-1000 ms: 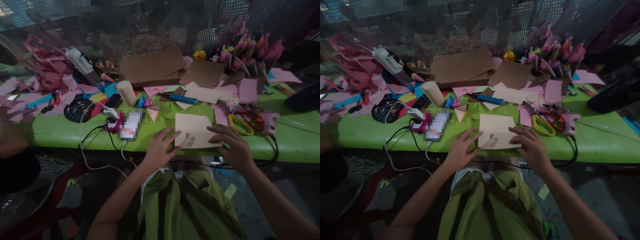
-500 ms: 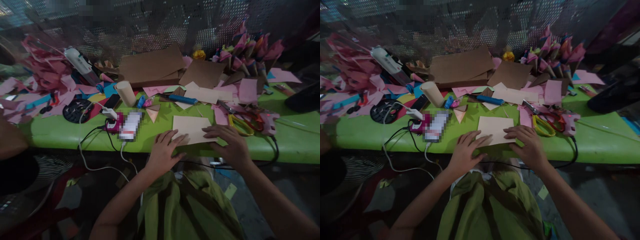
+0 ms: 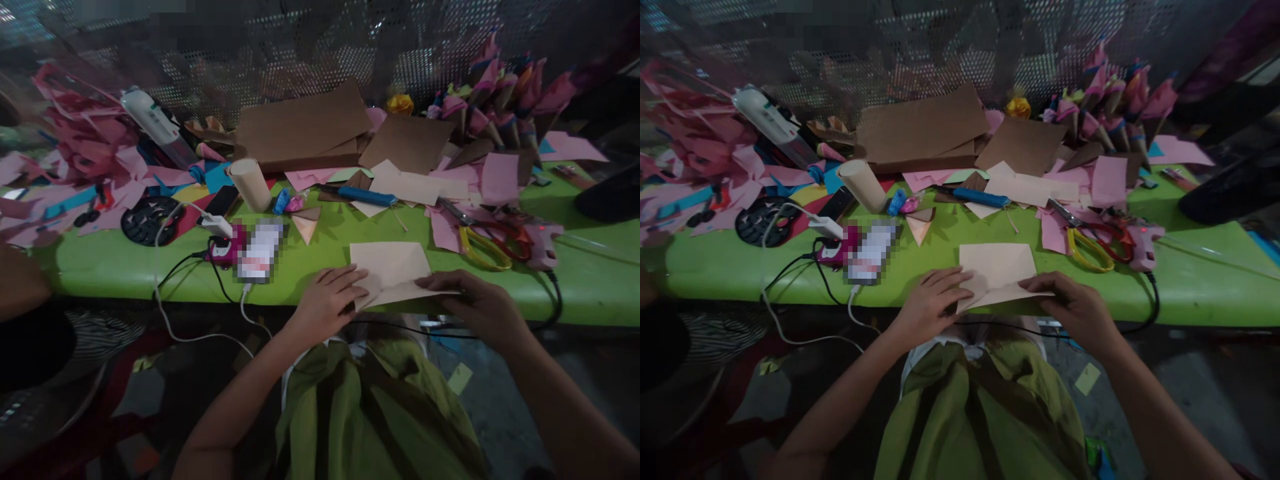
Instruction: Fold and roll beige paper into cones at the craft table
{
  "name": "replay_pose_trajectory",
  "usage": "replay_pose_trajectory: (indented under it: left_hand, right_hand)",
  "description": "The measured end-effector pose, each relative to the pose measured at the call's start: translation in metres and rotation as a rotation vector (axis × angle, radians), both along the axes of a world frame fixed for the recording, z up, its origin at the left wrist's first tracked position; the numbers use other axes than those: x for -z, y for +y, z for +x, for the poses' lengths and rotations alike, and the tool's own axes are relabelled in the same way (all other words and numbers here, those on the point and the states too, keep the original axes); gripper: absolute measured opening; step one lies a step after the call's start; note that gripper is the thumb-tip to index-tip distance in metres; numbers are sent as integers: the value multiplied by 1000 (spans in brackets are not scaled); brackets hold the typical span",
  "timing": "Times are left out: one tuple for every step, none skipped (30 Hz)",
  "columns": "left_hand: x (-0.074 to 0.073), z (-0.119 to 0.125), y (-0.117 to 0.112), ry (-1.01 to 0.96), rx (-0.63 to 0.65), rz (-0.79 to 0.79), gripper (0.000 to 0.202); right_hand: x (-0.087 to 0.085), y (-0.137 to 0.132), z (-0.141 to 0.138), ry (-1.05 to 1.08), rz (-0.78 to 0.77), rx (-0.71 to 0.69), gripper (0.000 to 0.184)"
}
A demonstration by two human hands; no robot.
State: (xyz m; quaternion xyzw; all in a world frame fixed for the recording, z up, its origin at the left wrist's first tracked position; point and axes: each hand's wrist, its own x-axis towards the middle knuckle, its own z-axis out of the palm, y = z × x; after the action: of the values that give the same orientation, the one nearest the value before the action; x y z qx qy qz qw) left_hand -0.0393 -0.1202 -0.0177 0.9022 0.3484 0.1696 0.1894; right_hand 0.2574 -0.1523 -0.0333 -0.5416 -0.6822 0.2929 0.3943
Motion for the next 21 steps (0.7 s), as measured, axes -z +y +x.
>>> replay_pose_trajectory:
  left_hand:
    - [-1, 2, 1, -4, 5, -26, 29]
    - [-1, 4, 3, -6, -3, -51, 29]
    - [-2, 6, 4, -9, -26, -70, 28]
    - [-3, 9, 6, -15, -64, -82, 24]
    - [-4, 12, 7, -23, -112, -90, 18]
    - [-5, 15, 8, -32, -161, -98, 14]
    - [-6, 19, 9, -45, -207, -104, 13]
    - [-7, 22, 10, -63, -247, -105, 15]
    - [-7, 25, 10, -83, -278, -104, 16]
    - [-7, 27, 9, -106, -306, -98, 17]
    - [-7, 30, 9, -126, -337, -87, 17]
    - [-6, 32, 8, -139, -374, -70, 18]
    - [-5, 34, 8, -141, -415, -52, 19]
    - [-3, 36, 8, -134, -456, -34, 20]
    - [-2, 38, 8, -122, -494, -15, 21]
    - [0, 39, 8, -106, -527, 0, 20]
    - [2, 41, 8, -90, -558, 13, 19]
    - [3, 42, 9, -76, -588, 23, 18]
    - [4, 42, 9, -65, -616, 31, 17]
    - [5, 43, 9, -61, -642, 37, 16]
    - [5, 43, 9, -63, -664, 40, 16]
  right_hand:
    - [0, 0, 1, 2, -15, 9, 7]
    - [0, 0, 1, 2, -25, 21, 7]
    - [1, 1, 1, 1, -31, 36, 10]
    - [1, 3, 2, -4, -33, 54, 14]
    - [1, 5, 2, -16, -36, 74, 18]
    - [1, 7, 2, -31, -42, 96, 21]
    - [1, 10, 1, -47, -50, 119, 24]
    - [1, 13, 1, -56, -60, 138, 27]
    - [0, 16, -1, -56, -67, 154, 28]
    - [0, 19, -2, -49, -66, 170, 28]
    - [-1, 23, -4, -40, -56, 188, 27]
    - [-2, 26, -6, -43, -40, 211, 26]
    - [-2, 29, -8, -62, -22, 233, 26]
    - [-3, 31, -10, -95, -5, 253, 26]
    - [-4, 34, -12, -135, 9, 266, 26]
    - [-4, 36, -14, -172, 22, 269, 27]
    - [-5, 38, -16, -204, 32, 265, 27]
    - [-4, 40, -17, -231, 43, 258, 27]
    - [-4, 42, -18, -255, 53, 251, 27]
    - [-3, 43, -19, -279, 63, 247, 27]
    - [-1, 44, -19, -305, 71, 243, 26]
